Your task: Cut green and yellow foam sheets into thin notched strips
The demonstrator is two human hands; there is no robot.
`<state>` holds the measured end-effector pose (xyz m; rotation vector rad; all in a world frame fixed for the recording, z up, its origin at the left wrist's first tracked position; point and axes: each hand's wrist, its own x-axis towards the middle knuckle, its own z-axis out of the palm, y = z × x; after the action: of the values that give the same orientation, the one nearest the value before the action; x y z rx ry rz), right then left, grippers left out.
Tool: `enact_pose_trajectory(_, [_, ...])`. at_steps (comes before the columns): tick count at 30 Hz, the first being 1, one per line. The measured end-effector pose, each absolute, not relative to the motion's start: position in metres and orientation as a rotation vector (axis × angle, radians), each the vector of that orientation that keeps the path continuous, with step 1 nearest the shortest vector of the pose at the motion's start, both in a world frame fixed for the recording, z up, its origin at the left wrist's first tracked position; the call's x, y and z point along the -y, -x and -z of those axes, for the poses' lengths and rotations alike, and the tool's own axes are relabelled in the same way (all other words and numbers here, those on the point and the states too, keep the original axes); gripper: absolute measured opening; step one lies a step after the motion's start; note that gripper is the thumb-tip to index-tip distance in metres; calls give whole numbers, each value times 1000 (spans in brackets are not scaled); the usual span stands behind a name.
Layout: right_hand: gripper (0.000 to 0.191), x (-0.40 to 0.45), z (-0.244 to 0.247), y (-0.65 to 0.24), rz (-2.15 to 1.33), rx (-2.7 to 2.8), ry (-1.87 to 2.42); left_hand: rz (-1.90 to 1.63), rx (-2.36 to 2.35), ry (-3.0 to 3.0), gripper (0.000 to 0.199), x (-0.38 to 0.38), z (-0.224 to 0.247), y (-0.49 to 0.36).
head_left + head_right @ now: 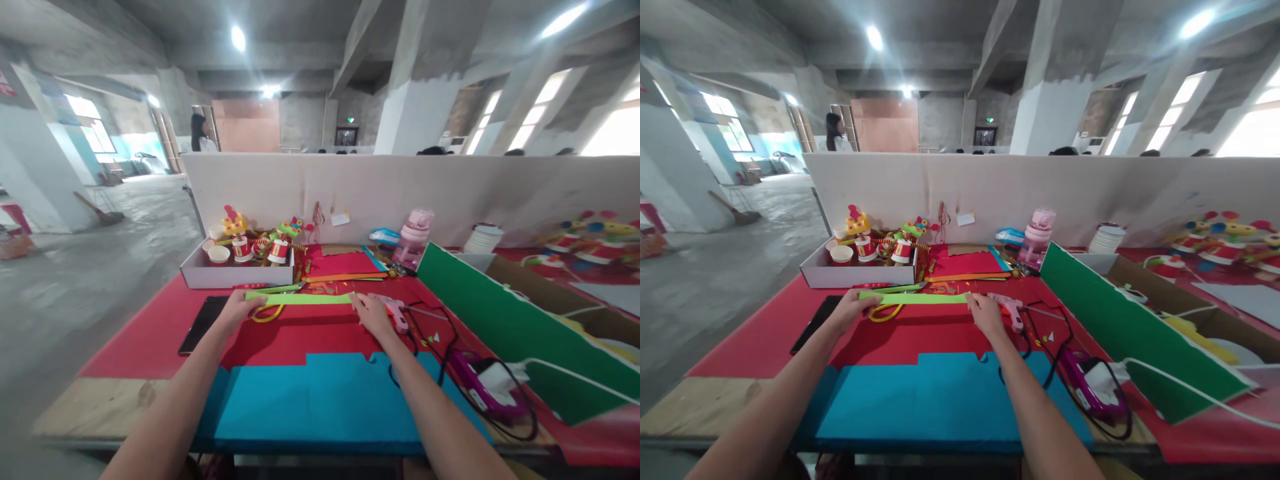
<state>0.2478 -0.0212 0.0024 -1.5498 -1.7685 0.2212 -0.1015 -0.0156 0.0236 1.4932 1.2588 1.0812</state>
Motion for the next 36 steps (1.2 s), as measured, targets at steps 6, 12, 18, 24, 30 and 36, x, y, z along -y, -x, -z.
enact_pose_trajectory(6, [32,54,-7,-211,212,1828,1447,-813,-1448,-1273,37,31,-12,68])
enact_pose_trajectory(12, [31,66,12,-134,-107,2272,1171,-699,-1614,-1627,47,20,-31,64])
enact_pose_trajectory(18, [26,59,32,-140,-208,2268,1159,-653,-2090,-2180,23,-18,-51,107])
enact_pose_trajectory(24, [28,62,30,-138,-198,2259,1180,-368,-2282,-2314,28,-38,-51,113])
enact_pose_trajectory(30, [27,62,29,-139,-222,2248,1181,-188,-2175,-2527,27,-41,-42,110])
enact_pose_trajectory(36, [29,63,29,-139,-242,2217,1204,-54,-2115,-2708,29,-45,-41,105])
